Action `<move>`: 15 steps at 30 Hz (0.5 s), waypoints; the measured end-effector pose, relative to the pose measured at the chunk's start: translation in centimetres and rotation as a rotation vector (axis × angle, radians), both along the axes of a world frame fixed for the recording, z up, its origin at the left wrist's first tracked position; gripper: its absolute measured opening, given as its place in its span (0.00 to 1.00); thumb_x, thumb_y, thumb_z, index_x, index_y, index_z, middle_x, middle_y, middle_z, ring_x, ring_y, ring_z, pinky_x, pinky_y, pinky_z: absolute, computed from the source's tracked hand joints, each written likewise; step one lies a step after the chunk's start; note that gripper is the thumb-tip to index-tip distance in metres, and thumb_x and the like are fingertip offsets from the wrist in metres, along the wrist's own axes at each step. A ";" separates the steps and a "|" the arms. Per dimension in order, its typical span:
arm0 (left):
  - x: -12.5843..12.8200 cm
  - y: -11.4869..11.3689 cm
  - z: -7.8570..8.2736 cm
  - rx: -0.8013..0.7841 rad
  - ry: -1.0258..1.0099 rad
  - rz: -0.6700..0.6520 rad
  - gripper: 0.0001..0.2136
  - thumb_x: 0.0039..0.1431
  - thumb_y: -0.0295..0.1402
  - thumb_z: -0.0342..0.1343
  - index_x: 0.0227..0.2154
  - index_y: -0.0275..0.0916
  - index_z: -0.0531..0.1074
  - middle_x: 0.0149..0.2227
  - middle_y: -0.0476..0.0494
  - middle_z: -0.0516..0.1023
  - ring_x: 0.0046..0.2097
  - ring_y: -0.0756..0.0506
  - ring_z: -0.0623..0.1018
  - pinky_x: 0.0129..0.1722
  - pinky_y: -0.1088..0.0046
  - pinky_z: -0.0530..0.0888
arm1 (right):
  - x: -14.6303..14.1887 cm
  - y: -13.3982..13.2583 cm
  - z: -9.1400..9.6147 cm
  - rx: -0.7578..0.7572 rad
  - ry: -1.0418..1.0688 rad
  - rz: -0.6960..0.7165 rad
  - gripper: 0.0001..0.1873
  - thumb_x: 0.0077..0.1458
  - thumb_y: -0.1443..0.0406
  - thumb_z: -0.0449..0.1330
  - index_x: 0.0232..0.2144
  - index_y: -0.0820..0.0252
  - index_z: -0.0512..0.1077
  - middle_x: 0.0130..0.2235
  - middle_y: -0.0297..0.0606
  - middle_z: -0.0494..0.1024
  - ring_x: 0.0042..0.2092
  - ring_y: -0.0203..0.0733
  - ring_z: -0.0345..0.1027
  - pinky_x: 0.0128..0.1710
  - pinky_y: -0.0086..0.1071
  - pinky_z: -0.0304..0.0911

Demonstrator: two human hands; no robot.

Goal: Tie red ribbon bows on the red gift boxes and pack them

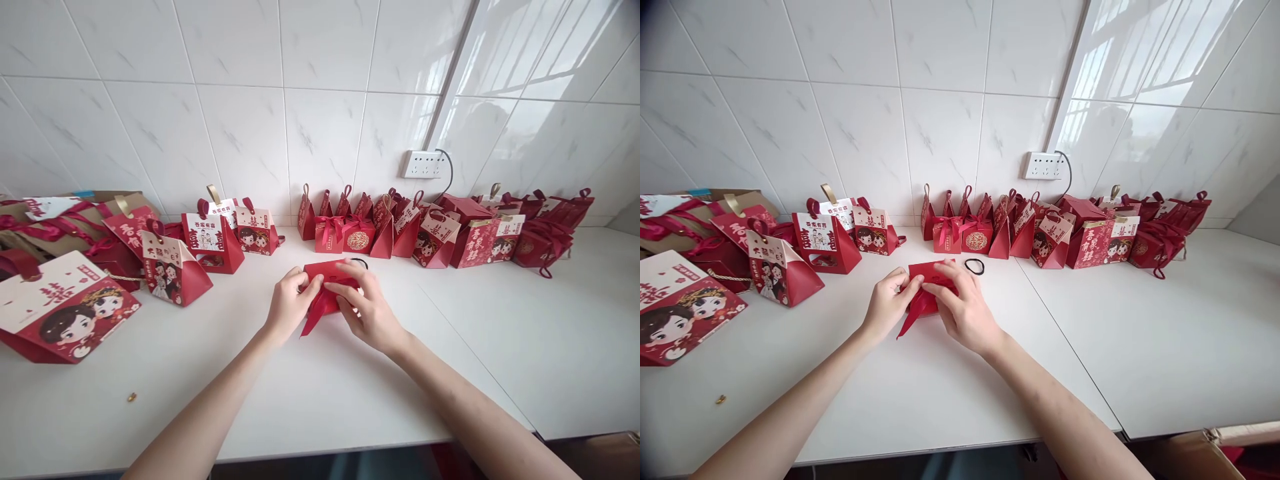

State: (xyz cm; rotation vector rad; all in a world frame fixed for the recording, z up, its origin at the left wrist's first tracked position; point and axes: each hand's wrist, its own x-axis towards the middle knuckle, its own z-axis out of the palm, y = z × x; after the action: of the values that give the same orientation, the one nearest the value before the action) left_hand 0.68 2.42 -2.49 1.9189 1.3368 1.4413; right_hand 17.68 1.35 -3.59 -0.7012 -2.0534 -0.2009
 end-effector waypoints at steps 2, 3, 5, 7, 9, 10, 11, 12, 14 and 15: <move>0.2 -0.1 0.0 0.011 -0.005 -0.014 0.19 0.57 0.37 0.50 0.16 0.40 0.49 0.21 0.54 0.53 0.23 0.52 0.57 0.23 0.74 0.59 | 0.1 0.0 0.4 0.050 -0.080 0.032 0.18 0.61 0.74 0.48 0.51 0.54 0.64 0.51 0.46 0.68 0.58 0.50 0.59 0.53 0.49 0.61; 0.3 -0.2 0.0 0.019 -0.005 -0.015 0.19 0.57 0.36 0.50 0.16 0.40 0.49 0.21 0.54 0.53 0.23 0.52 0.57 0.23 0.74 0.59 | 0.1 0.0 0.5 0.058 -0.085 0.033 0.17 0.61 0.74 0.49 0.49 0.55 0.65 0.48 0.46 0.70 0.54 0.48 0.63 0.51 0.47 0.63; 0.4 -0.3 0.0 0.034 -0.007 -0.010 0.19 0.57 0.36 0.50 0.16 0.40 0.48 0.21 0.54 0.52 0.23 0.52 0.57 0.24 0.74 0.59 | 0.1 0.1 0.6 0.068 -0.062 0.018 0.10 0.61 0.72 0.52 0.43 0.57 0.68 0.43 0.44 0.73 0.47 0.44 0.68 0.46 0.42 0.65; 0.5 -0.4 0.2 0.027 -0.024 -0.003 0.19 0.57 0.36 0.50 0.16 0.40 0.47 0.21 0.54 0.52 0.23 0.52 0.57 0.24 0.74 0.59 | 0.2 0.2 0.5 0.093 -0.052 0.001 0.06 0.60 0.71 0.53 0.37 0.58 0.69 0.40 0.43 0.73 0.42 0.42 0.69 0.43 0.40 0.66; 0.4 -0.4 0.3 -0.013 -0.064 0.004 0.19 0.56 0.36 0.50 0.16 0.40 0.48 0.21 0.54 0.52 0.23 0.52 0.57 0.24 0.74 0.59 | 0.4 0.3 0.3 0.107 -0.056 0.006 0.07 0.60 0.73 0.52 0.35 0.59 0.68 0.39 0.43 0.71 0.43 0.42 0.68 0.43 0.40 0.66; 0.3 -0.4 0.4 -0.039 -0.089 0.009 0.19 0.56 0.37 0.51 0.16 0.40 0.48 0.21 0.54 0.52 0.23 0.52 0.57 0.24 0.75 0.59 | 0.5 0.3 0.2 0.102 -0.055 0.018 0.08 0.60 0.73 0.52 0.35 0.59 0.68 0.40 0.43 0.70 0.44 0.42 0.68 0.43 0.40 0.67; 0.2 -0.3 0.4 -0.067 -0.115 0.014 0.19 0.55 0.37 0.51 0.15 0.40 0.49 0.20 0.54 0.52 0.23 0.52 0.57 0.24 0.75 0.59 | 0.7 0.3 0.1 0.088 -0.051 0.036 0.09 0.60 0.74 0.51 0.35 0.59 0.68 0.41 0.43 0.69 0.45 0.42 0.67 0.43 0.39 0.67; 0.1 -0.2 0.5 -0.094 -0.137 0.015 0.20 0.55 0.37 0.52 0.15 0.40 0.49 0.20 0.54 0.52 0.23 0.52 0.57 0.24 0.75 0.59 | 0.8 0.4 0.0 0.067 -0.048 0.055 0.10 0.60 0.75 0.50 0.35 0.58 0.68 0.42 0.44 0.68 0.46 0.43 0.67 0.43 0.39 0.68; -0.1 0.0 0.6 -0.137 -0.169 0.008 0.20 0.54 0.39 0.53 0.15 0.40 0.49 0.20 0.54 0.52 0.23 0.53 0.57 0.23 0.75 0.59 | 1.1 0.5 -0.1 0.016 -0.050 0.086 0.10 0.60 0.74 0.50 0.35 0.58 0.68 0.44 0.44 0.67 0.48 0.43 0.66 0.43 0.38 0.69; -0.2 0.1 0.6 -0.152 -0.178 0.002 0.20 0.54 0.40 0.53 0.15 0.40 0.50 0.20 0.54 0.52 0.23 0.53 0.57 0.23 0.75 0.60 | 1.2 0.5 -0.1 -0.002 -0.052 0.099 0.10 0.60 0.74 0.50 0.35 0.57 0.69 0.44 0.44 0.67 0.48 0.43 0.66 0.43 0.39 0.69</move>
State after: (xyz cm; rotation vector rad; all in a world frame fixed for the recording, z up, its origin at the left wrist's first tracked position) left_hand 0.51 2.48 -1.85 1.6537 1.3244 1.4306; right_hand 18.90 1.83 -3.71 -0.5998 -2.1322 -0.1614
